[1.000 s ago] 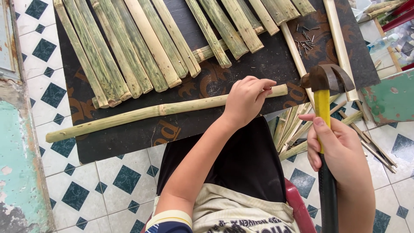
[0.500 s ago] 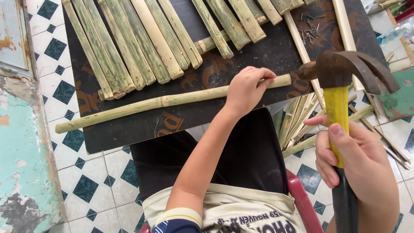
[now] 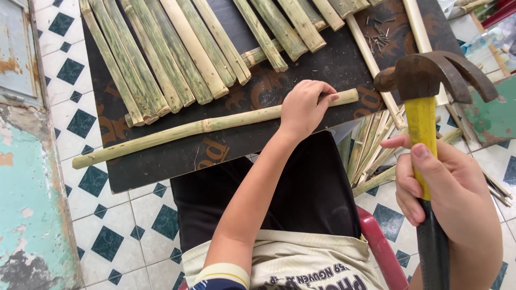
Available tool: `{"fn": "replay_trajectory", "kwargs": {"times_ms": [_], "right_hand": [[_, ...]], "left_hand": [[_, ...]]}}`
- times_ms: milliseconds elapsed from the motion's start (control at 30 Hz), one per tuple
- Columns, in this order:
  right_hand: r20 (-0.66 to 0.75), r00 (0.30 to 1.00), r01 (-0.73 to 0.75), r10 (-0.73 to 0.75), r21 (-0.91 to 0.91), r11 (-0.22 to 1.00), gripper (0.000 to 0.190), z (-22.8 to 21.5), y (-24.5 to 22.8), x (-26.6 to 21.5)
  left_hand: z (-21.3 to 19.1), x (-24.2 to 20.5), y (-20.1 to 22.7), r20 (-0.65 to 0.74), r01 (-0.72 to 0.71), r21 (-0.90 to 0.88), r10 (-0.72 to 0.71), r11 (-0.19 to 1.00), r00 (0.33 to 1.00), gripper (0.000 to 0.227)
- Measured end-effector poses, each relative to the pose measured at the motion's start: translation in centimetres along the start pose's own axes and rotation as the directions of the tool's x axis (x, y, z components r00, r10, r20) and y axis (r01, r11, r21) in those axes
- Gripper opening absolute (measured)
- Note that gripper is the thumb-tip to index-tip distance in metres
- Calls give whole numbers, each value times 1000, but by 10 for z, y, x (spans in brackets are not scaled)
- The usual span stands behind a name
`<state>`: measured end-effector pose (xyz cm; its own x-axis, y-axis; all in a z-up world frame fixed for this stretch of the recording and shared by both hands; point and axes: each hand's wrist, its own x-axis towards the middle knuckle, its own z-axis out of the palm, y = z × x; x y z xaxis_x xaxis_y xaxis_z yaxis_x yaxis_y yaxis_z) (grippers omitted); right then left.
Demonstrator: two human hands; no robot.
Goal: Nailing bamboo slats onto a wooden frame using a hammer and nails to assemble a surface.
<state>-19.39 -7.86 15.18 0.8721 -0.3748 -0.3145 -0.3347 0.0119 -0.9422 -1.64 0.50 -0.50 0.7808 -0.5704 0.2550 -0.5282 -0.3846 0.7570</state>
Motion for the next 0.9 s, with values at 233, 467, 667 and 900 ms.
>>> {"fn": "replay_trajectory", "kwargs": {"times_ms": [233, 467, 667, 900], "right_hand": [[-12, 1000, 15, -16, -24, 1000, 30, 6, -2, -1], [13, 995, -95, 97, -102, 990, 30, 11, 2, 15], [5, 988, -150, 154, -185, 971, 27, 19, 17, 34], [57, 972, -224, 230, -91, 970, 28, 26, 29, 54]], "left_hand": [[4, -2, 1, -11, 39, 35, -39, 999, 999, 14], [11, -6, -6, -95, -50, 63, 55, 997, 994, 12], [18, -7, -10, -196, -122, 106, 141, 987, 971, 10], [20, -6, -15, -196, -115, 119, 137, 986, 971, 8]]}}
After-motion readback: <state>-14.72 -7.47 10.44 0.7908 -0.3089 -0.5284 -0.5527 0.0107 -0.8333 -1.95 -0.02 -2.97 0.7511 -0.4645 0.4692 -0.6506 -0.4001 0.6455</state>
